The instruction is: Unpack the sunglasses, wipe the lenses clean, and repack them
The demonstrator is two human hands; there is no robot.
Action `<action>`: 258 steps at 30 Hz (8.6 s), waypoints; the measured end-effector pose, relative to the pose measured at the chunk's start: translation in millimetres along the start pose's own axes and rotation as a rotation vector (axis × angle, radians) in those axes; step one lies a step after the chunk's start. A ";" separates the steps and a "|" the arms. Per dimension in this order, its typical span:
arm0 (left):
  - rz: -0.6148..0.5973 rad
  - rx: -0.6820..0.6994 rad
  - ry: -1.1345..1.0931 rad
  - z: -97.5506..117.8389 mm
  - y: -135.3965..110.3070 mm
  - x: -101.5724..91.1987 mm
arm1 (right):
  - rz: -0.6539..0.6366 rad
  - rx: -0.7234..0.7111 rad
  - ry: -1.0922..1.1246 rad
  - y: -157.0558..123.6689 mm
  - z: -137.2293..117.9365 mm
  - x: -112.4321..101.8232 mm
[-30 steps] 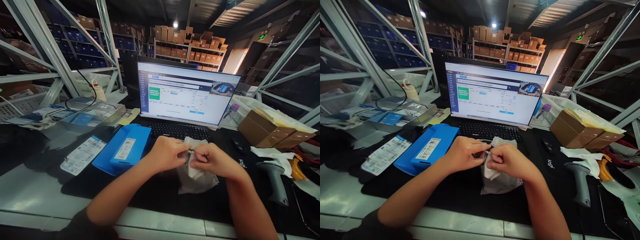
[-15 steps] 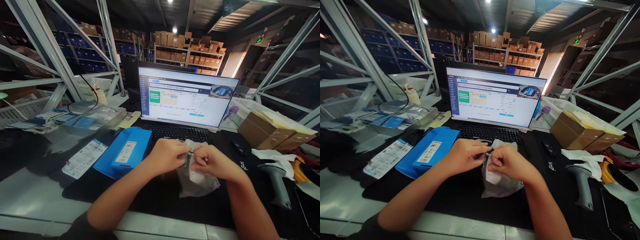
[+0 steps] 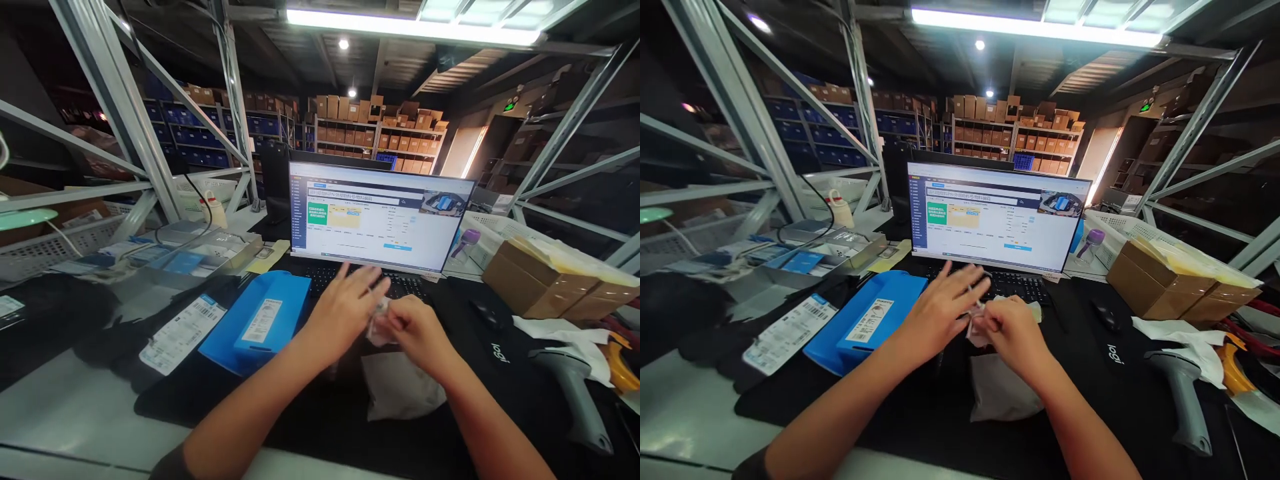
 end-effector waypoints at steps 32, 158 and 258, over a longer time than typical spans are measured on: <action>0.298 -0.121 -0.070 13.2 -15.5 11.2 | 0.494 0.510 0.699 -29.7 33.6 -16.2; -0.309 0.239 -0.099 33.2 -5.1 24.8 | -0.357 0.246 0.526 -17.3 22.9 -8.3; 0.422 -0.130 0.288 12.1 -18.2 -15.5 | 0.329 0.465 1.185 -9.5 31.7 31.3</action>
Point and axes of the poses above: each hand's wrist, its own y-axis towards the middle knuckle, its own x-axis out of the palm, z = x × y, the point moved 10 cm from there along y, towards the middle knuckle, and after that the axes turned 6 degrees about -y, right-handed, at the moved point
